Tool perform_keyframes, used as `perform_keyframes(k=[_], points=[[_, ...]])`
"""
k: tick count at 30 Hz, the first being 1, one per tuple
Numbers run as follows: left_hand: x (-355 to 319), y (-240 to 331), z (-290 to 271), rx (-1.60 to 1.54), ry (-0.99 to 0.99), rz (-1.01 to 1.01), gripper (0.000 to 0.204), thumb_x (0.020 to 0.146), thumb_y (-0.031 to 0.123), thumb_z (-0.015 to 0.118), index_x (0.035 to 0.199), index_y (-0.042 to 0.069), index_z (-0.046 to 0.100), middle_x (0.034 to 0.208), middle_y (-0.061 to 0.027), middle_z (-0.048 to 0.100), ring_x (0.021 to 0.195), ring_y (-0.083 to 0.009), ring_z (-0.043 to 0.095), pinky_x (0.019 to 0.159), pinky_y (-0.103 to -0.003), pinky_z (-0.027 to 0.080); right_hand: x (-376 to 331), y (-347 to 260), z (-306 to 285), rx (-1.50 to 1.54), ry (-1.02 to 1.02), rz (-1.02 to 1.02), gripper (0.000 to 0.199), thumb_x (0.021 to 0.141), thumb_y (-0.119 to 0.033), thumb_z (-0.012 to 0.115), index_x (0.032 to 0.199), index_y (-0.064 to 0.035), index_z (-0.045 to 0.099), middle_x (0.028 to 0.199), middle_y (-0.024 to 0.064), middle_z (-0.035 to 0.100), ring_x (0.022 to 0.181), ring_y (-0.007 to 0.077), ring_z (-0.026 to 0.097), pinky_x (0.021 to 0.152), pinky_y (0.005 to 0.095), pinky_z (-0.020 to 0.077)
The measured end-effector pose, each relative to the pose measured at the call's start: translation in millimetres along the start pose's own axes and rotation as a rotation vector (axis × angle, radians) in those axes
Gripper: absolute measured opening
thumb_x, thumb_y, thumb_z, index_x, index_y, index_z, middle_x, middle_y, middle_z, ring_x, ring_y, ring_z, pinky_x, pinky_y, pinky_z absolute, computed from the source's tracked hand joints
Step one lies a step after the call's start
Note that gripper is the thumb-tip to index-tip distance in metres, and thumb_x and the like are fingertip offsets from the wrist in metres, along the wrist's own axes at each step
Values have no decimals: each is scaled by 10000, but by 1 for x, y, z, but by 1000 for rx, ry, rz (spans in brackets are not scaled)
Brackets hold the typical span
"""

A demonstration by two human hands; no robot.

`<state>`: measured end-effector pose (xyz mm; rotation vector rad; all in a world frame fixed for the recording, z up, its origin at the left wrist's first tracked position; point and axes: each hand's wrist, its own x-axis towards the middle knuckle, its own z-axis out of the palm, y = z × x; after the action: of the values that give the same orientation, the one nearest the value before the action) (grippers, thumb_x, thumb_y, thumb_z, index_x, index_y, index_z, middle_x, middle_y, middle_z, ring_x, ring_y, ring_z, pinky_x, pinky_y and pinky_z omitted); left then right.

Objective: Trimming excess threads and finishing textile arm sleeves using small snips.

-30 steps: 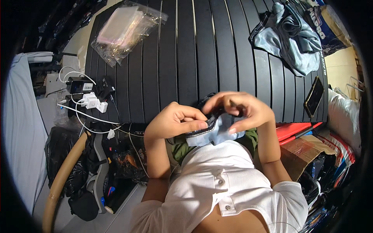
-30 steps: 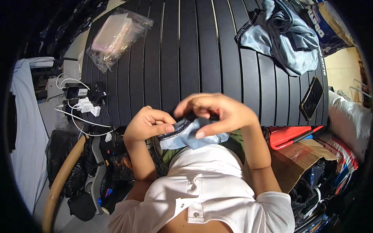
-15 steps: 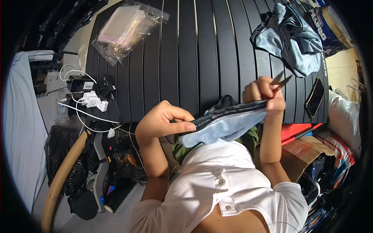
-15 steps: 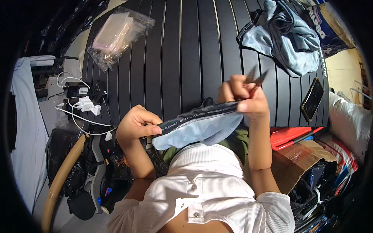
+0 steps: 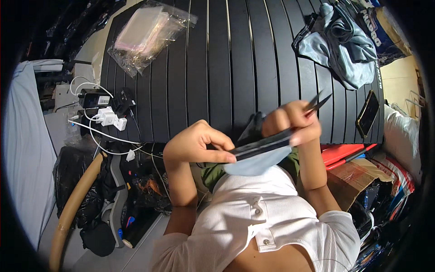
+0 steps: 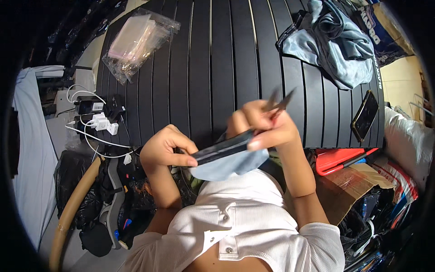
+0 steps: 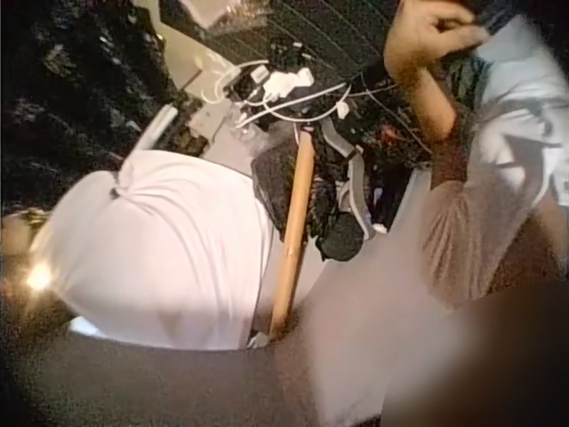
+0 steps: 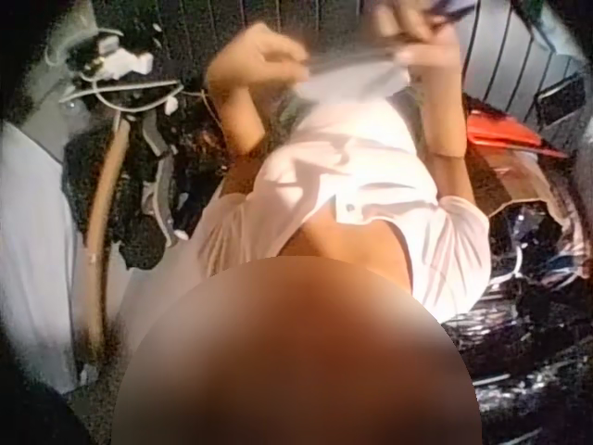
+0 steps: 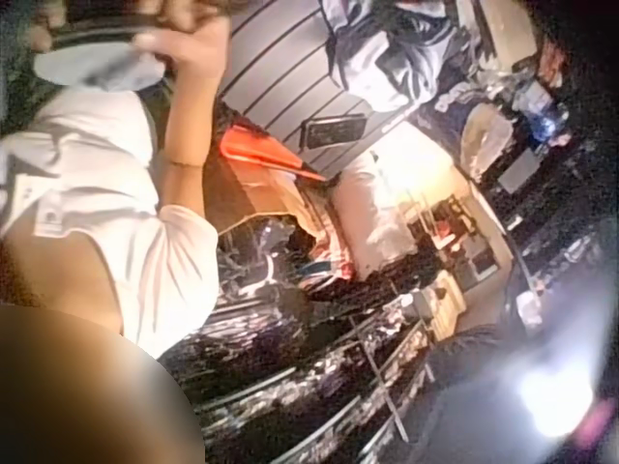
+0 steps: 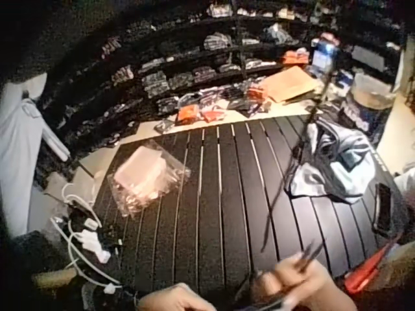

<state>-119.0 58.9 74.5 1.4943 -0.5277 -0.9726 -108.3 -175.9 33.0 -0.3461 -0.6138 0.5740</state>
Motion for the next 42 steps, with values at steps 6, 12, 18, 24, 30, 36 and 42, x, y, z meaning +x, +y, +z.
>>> perform_keyframes(k=[6,12,18,24,30,36,42], points=[[-4,-4,-4,-56,7,211,141,653,87,705,660,-34,632,544,-93,577,471,-151,531,473,-260,385,-11,-20,-21,198,41,-166,269,667,-100,601,630,-153,340,645,-9,403,632,163,407,620,306,350],[0,0,2,-91,96,89,155,697,104,673,693,-44,628,567,-82,597,481,-105,539,467,-225,385,-1,-14,-9,-677,237,119,437,622,-295,740,632,-121,339,1088,237,483,951,251,482,819,364,358],[5,-3,4,-108,109,34,152,728,104,652,718,-44,626,595,-61,604,525,-71,546,498,-197,403,10,4,9,-788,-5,386,419,652,-43,729,628,-72,312,863,147,557,804,243,531,689,302,404],[-3,-9,-2,-139,117,116,142,731,111,668,750,-26,631,620,-15,585,559,-40,510,524,-179,390,-2,-4,-5,133,-10,-131,315,616,-37,643,620,-169,357,624,-30,370,616,155,376,584,321,307],[-11,-8,-7,-240,115,147,130,718,88,642,680,-23,586,594,-28,525,500,-71,468,474,-207,356,-9,-27,-20,-109,204,-177,319,607,-122,630,598,-186,318,563,-50,318,597,122,307,567,280,279],[-3,-17,-3,-201,222,374,167,728,143,605,670,-2,547,667,-33,479,633,-112,431,592,-235,330,-16,-22,-27,-88,245,-184,311,615,-133,627,608,-187,320,564,-53,315,595,128,304,567,278,274],[9,-20,6,-346,273,312,219,810,194,519,777,-21,537,762,-37,516,725,-96,462,680,-229,376,-9,-24,-25,-271,579,-23,337,651,-163,635,632,-168,298,679,-10,328,702,143,347,641,257,321]])
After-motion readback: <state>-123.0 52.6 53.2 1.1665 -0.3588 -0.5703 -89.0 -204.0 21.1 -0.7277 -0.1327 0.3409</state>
